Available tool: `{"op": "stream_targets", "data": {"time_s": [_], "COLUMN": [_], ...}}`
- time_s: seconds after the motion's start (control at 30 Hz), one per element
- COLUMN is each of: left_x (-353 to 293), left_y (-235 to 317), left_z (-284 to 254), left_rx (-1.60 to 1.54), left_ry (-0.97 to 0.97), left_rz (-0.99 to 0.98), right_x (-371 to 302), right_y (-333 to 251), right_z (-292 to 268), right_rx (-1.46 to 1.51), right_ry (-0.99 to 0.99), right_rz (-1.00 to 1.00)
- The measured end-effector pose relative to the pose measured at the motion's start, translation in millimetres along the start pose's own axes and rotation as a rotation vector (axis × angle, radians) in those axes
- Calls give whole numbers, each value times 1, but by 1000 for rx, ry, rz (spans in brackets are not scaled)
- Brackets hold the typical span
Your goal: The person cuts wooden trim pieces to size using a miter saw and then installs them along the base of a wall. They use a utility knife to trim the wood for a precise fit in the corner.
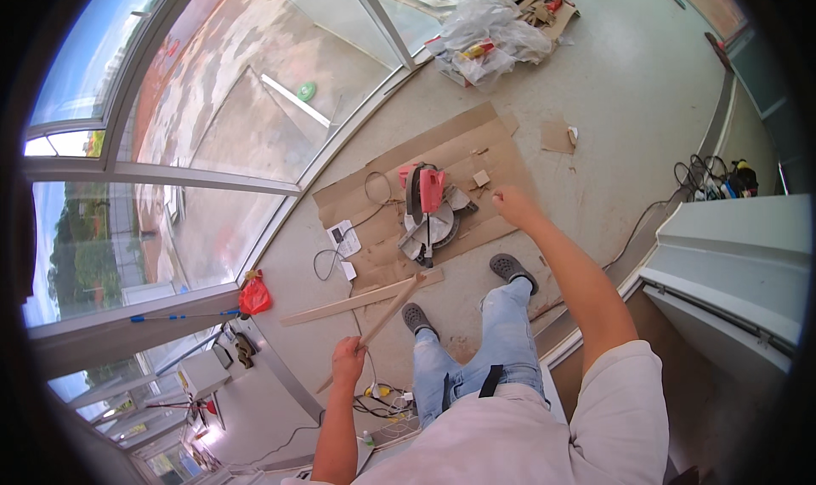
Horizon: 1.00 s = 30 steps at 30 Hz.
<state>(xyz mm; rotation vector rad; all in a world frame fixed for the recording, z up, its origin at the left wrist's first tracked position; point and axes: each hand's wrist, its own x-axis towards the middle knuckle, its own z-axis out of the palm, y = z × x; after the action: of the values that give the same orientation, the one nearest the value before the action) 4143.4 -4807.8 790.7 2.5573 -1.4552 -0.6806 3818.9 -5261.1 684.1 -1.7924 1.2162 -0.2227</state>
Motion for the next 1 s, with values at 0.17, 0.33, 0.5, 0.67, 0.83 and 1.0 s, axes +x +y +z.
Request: {"op": "stream_targets", "data": {"time_s": [0.17, 0.33, 0.5, 0.67, 0.83, 1.0], "left_x": [98, 203, 299, 361, 402, 408], "left_y": [-111, -198, -280, -329, -343, -309], "left_z": [101, 263, 426, 509, 547, 553], "left_rx": [69, 130, 168, 173, 145, 116], "left_ry": [-76, -134, -49, 32, 95, 201], "left_rz": [130, 197, 222, 338, 332, 403], "right_x": [79, 167, 239, 269, 294, 285], "right_y": [2, 44, 45, 75, 80, 79], "right_z": [121, 243, 329, 365, 343, 352], "right_rx": [-62, -146, -296, -272, -326, -282], "right_ry": [136, 306, 329, 481, 478, 454], "right_rz": [102, 67, 65, 21, -14, 79]}}
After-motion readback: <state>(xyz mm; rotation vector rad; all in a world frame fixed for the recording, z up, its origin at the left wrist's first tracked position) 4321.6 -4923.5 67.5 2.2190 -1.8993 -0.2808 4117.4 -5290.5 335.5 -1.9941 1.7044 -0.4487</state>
